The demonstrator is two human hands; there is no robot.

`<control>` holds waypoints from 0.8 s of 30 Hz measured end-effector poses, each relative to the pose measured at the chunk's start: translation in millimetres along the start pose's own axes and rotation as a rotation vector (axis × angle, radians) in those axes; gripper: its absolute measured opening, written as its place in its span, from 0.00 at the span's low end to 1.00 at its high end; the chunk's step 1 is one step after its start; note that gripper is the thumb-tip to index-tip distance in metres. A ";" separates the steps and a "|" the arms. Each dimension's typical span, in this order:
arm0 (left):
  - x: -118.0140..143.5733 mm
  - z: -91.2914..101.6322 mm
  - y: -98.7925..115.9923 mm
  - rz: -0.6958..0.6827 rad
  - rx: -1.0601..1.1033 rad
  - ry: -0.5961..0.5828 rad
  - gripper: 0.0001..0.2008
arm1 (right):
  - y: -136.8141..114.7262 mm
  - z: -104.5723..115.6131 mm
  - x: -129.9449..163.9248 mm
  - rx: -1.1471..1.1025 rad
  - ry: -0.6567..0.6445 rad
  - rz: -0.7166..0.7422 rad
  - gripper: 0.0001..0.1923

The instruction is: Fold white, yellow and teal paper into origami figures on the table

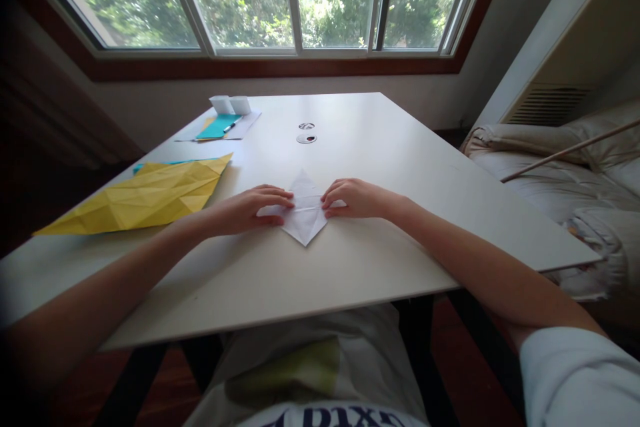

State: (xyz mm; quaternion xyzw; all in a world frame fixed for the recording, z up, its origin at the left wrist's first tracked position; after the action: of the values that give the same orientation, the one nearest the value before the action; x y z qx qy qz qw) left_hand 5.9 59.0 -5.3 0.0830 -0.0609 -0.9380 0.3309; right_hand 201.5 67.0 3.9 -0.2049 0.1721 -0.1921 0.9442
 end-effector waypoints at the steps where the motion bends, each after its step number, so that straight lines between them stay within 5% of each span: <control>1: -0.1 0.7 0.3 -0.008 -0.003 0.003 0.15 | 0.9 -0.1 0.3 0.001 -0.001 -0.007 0.10; 13: 3.0 9.7 12.3 -0.006 -0.030 -0.035 0.21 | -7.0 -1.0 0.7 0.060 -0.043 -0.027 0.18; 24: 3.8 10.9 12.1 0.001 -0.047 -0.051 0.23 | -11.3 -1.1 0.5 0.152 -0.049 0.010 0.13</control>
State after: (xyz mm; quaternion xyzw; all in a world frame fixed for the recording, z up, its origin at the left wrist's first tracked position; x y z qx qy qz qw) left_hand 8.1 47.9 6.9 0.0511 -0.0474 -0.9409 0.3314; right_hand 198.3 57.0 8.0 -0.1365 0.1347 -0.1949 0.9619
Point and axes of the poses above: each hand's wrist, its own x-axis away from the middle knuckle, its own z-axis out of the back of the hand, y = z × x, the point moved 5 cm from there along -x, towards the middle knuckle, and after that the axes turned 8 degrees about -x, right-handed, at the moved point
